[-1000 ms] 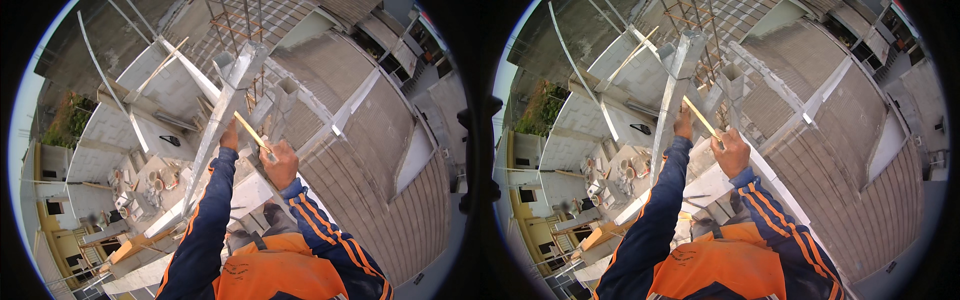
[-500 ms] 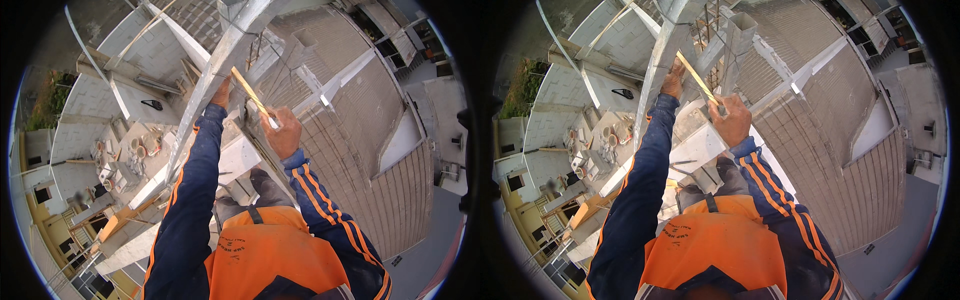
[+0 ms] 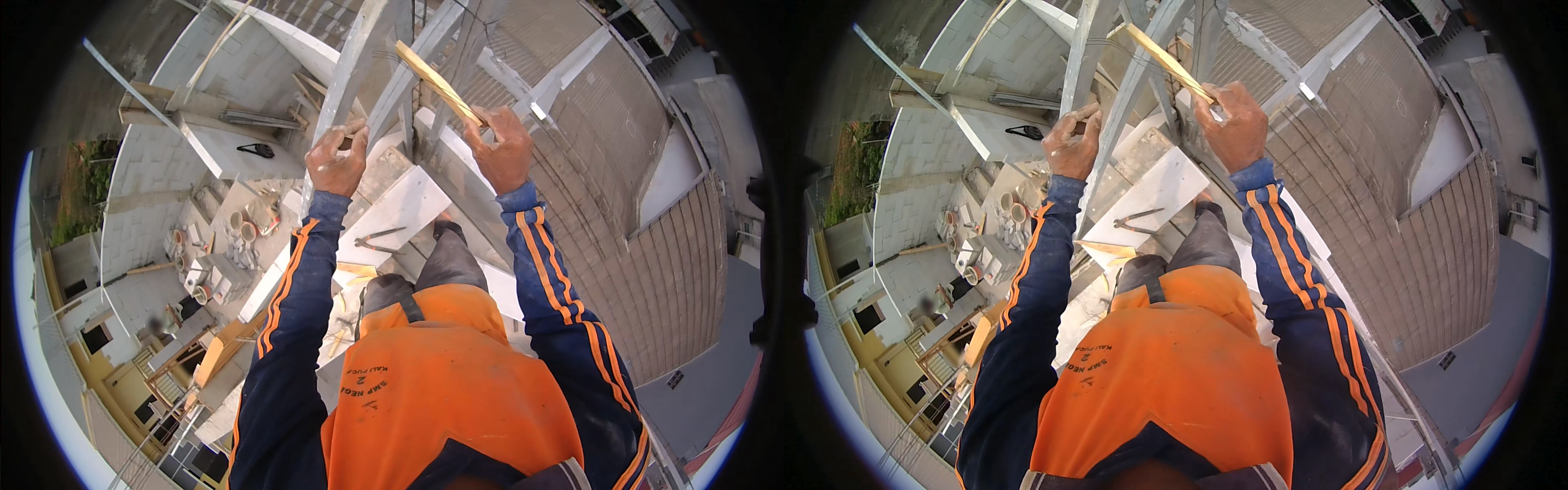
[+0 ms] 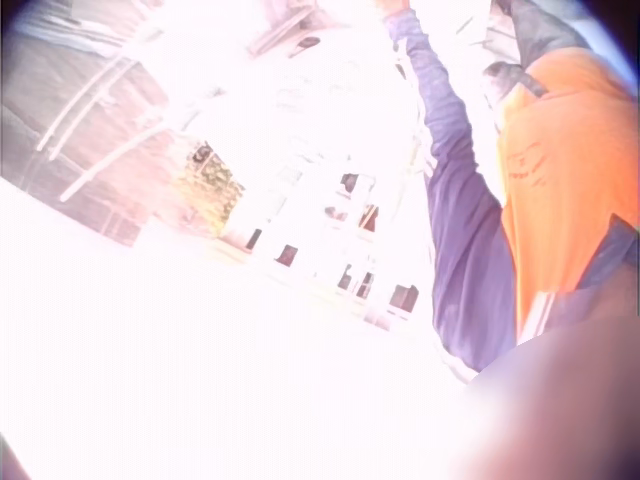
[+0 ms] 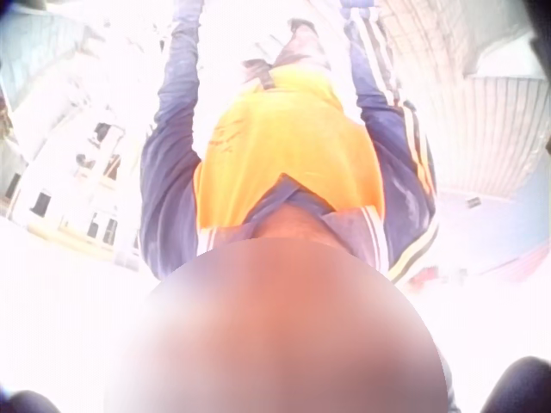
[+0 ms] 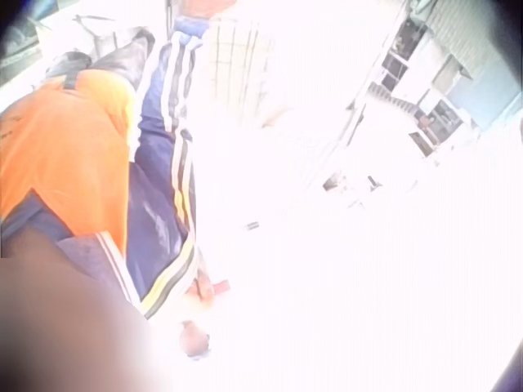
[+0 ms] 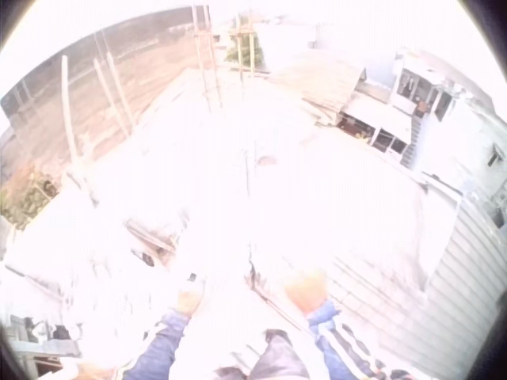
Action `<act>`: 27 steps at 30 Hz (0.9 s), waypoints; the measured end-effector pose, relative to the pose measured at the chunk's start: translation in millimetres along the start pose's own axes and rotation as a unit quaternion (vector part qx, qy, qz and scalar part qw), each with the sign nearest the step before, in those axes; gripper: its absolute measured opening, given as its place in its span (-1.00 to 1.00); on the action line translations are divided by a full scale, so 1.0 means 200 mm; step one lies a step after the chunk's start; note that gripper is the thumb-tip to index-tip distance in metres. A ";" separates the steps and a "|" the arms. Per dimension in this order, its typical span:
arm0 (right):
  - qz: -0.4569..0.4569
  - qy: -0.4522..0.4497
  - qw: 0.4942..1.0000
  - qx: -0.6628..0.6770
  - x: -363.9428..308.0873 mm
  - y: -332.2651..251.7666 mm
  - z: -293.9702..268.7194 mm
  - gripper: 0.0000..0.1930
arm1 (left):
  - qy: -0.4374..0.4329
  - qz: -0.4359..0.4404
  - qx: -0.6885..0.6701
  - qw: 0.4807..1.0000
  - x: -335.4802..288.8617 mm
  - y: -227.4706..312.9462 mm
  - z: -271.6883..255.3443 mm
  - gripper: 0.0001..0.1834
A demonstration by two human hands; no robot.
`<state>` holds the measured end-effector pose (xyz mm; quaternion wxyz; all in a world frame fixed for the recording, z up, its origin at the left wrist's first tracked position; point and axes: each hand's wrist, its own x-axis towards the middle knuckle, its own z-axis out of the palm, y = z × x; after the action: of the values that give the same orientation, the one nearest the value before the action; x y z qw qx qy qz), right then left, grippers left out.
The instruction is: The person assembles a metal scaffolding frame by aligning and securing metal bars with wooden spacers and wire ties. They repeatedly position the bars, insert spacers, and twist wire ties to fasten the joints while standing on the structure.
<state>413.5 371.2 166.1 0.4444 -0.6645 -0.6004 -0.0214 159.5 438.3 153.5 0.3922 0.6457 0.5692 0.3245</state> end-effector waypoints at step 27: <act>0.237 -0.062 0.964 0.101 -0.66 0.33 -0.55 -0.80 | 0.032 0.091 0.254 0.962 0.20 -0.19 -0.11 -0.37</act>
<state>486.0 208.0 121.2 0.4631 -0.7396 -0.4515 0.1863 128.2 482.7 129.9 0.1657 0.7627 0.5836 0.2242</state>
